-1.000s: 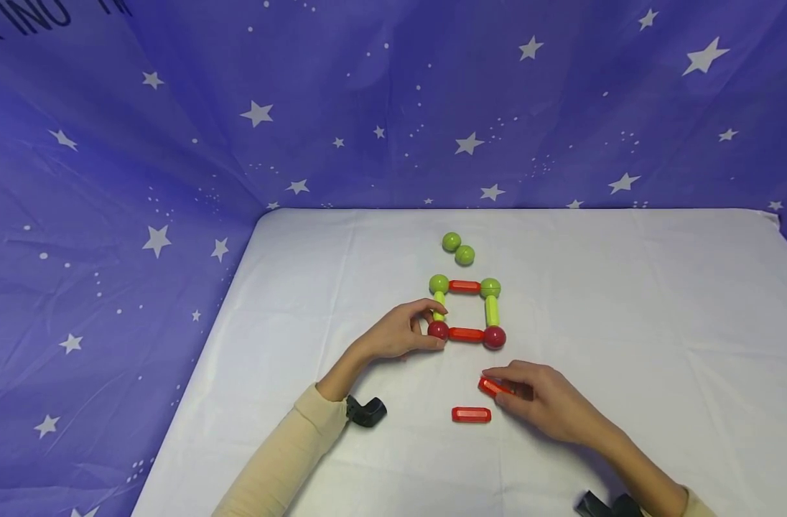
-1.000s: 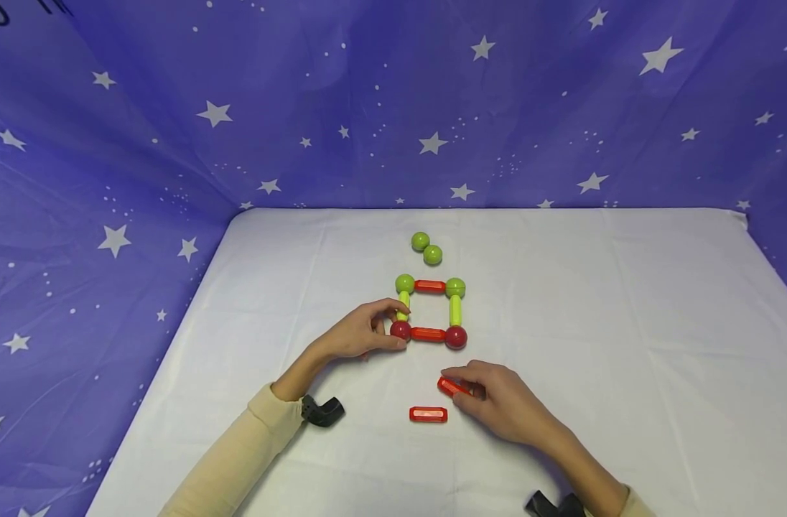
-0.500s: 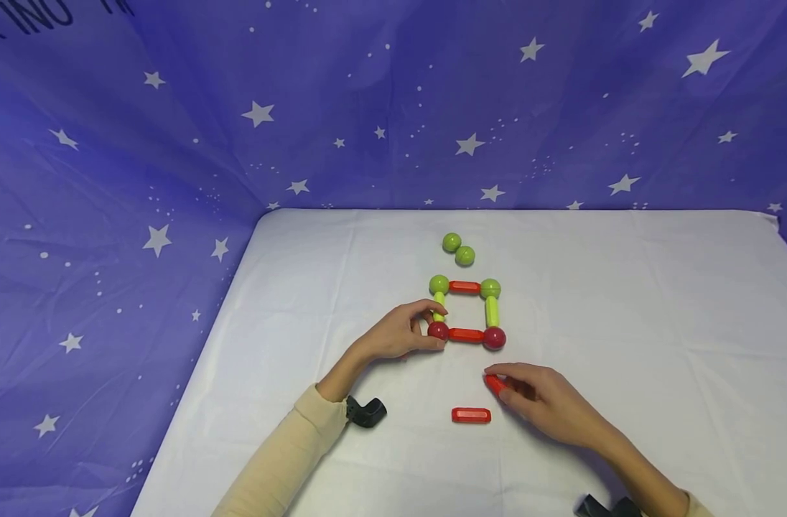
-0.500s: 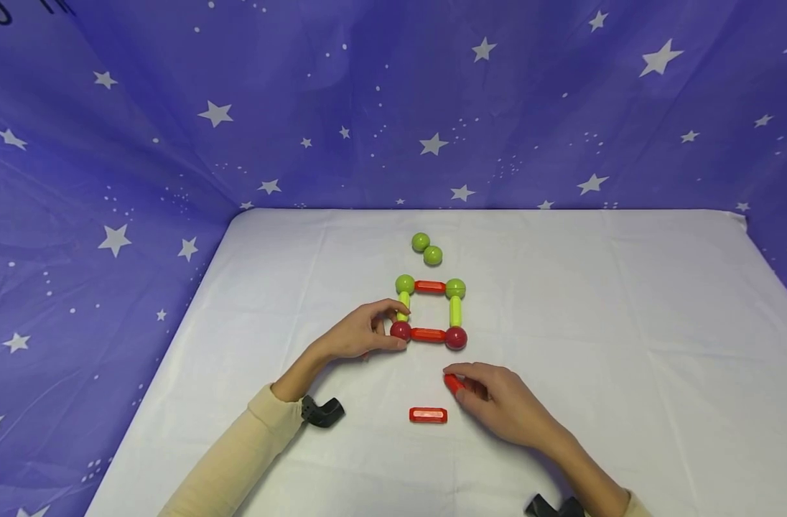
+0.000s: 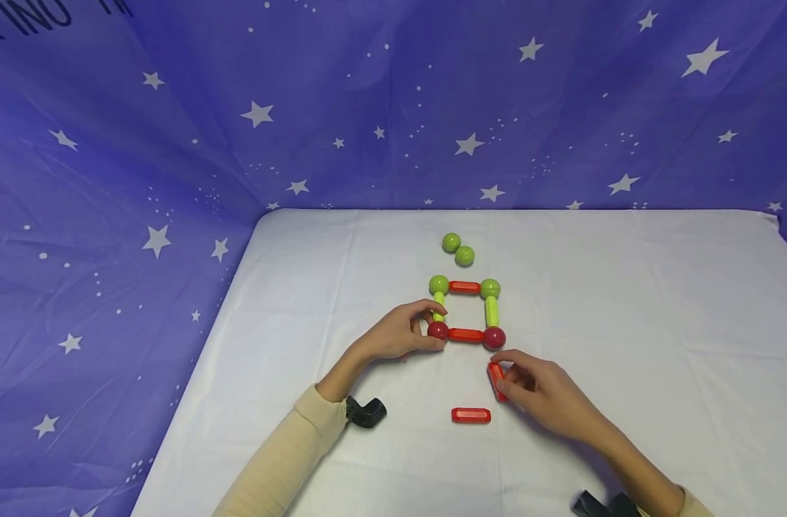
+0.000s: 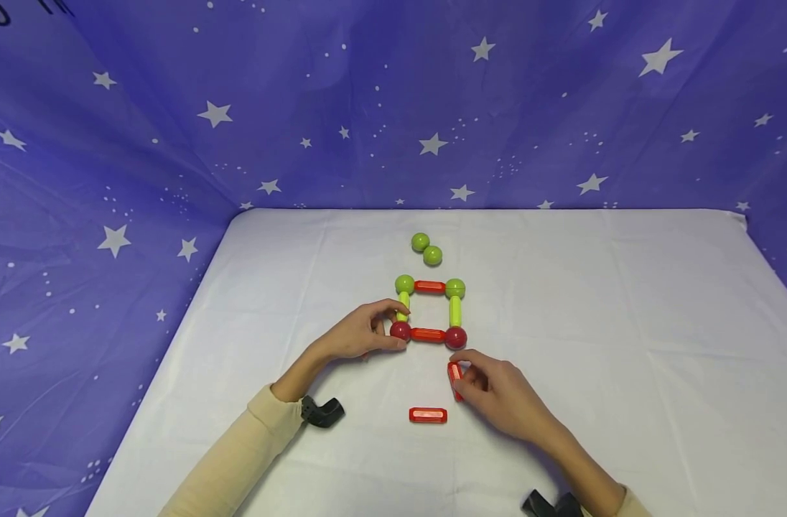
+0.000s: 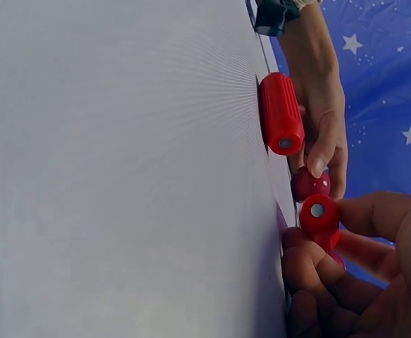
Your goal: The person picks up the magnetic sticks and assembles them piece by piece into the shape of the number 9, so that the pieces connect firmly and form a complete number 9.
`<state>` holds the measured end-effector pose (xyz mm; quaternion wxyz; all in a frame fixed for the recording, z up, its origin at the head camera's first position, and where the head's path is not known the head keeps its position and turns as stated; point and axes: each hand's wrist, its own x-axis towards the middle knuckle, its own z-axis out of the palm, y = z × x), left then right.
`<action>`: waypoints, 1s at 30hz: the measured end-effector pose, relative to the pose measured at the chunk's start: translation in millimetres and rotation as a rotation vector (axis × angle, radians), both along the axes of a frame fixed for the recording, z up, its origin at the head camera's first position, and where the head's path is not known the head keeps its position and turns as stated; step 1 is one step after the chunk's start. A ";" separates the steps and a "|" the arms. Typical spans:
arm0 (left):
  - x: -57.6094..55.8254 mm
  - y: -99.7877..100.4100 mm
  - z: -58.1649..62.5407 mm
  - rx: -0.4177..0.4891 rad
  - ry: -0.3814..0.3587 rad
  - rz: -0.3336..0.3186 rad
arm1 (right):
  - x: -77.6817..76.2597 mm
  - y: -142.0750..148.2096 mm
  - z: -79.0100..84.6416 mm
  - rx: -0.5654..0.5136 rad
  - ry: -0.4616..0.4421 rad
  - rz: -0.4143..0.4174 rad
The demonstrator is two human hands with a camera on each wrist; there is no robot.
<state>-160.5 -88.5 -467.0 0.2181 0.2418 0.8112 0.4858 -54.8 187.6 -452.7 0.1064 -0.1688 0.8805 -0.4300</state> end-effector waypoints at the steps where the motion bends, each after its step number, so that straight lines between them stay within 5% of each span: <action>1: 0.1 0.0 0.0 0.000 0.000 0.000 | -0.5 -0.1 -0.3 -0.008 -0.001 -0.008; 30: -0.6 -1.2 1.1 0.016 0.003 -0.008 | -8.4 -8.4 -3.4 -0.009 -0.008 -0.105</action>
